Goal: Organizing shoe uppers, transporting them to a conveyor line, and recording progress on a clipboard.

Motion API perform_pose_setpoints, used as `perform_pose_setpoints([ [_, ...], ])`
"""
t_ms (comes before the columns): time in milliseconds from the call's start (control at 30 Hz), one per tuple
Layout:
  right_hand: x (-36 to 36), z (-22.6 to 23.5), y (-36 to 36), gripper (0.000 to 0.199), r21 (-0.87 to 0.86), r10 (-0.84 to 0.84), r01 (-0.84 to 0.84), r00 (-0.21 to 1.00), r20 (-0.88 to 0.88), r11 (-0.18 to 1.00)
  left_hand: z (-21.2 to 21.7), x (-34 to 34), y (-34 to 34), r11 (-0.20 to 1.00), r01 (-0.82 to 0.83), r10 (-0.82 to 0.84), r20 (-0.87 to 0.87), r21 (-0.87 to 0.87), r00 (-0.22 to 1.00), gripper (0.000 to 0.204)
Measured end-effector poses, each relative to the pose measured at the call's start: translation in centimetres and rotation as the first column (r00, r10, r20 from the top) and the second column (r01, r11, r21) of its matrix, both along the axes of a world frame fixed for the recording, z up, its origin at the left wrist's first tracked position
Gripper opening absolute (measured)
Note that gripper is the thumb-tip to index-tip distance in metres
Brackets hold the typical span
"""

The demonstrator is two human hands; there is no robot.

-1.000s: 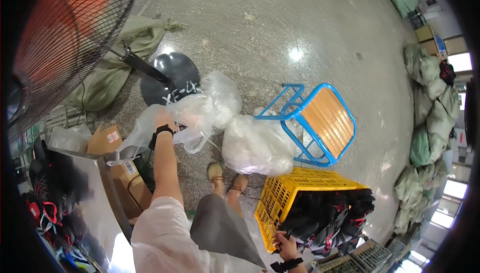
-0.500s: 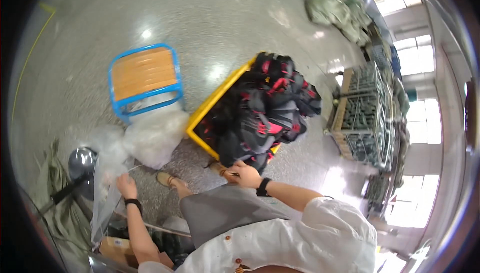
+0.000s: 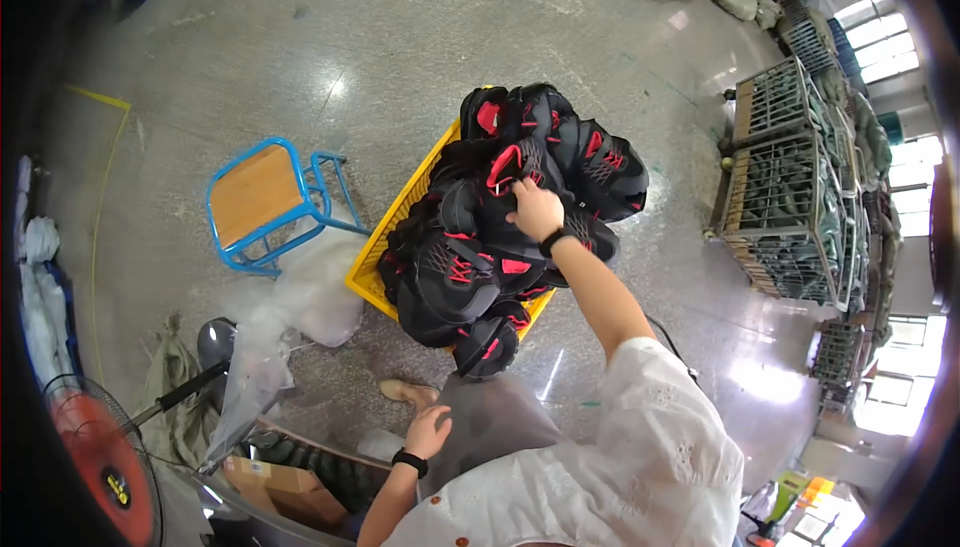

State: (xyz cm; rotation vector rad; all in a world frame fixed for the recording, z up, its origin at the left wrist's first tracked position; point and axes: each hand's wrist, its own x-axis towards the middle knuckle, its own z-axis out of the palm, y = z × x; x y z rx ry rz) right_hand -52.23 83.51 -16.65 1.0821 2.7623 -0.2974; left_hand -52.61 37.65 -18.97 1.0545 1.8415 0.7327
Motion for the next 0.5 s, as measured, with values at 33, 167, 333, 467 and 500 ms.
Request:
perform_pose_setpoints([
  [33, 1.5, 0.6, -1.5, 0.044, 0.035, 0.029, -0.027, 0.997, -0.069, 0.999, 1.0, 0.2, -0.6, 0.985, -0.112, 0.122, 0.071, -0.131, 0.99, 0.028],
  [167, 7.2, 0.5, -3.4, 0.028, 0.168, 0.187, -0.18, 0.982, -0.028, 0.969, 2.1, -0.2, -3.8, 0.906, -0.221, 0.229, -0.021, -0.361, 0.973, 0.031],
  [333, 4.0, 4.4, 0.9, 0.048, 0.056, 0.262, -0.277, 0.946, 0.192, 0.959, 5.8, 0.5, -4.9, 0.902, -0.373, 0.337, -0.185, -0.216, 0.923, 0.03],
  [467, -1.6, 19.3, -4.1, 0.045, -0.032, 0.481, -0.48, 0.871, 0.097, 0.877, 8.3, 4.3, -9.0, 0.802, -0.597, 0.593, -0.089, -0.026, 0.8, 0.029],
  [500, -2.0, 23.3, -6.1, 0.051, 0.007, 0.563, -0.564, 0.825, 0.054, 0.826, 8.3, 5.8, -11.1, 0.719, -0.695, 0.695, -0.052, 0.017, 0.717, 0.029],
])
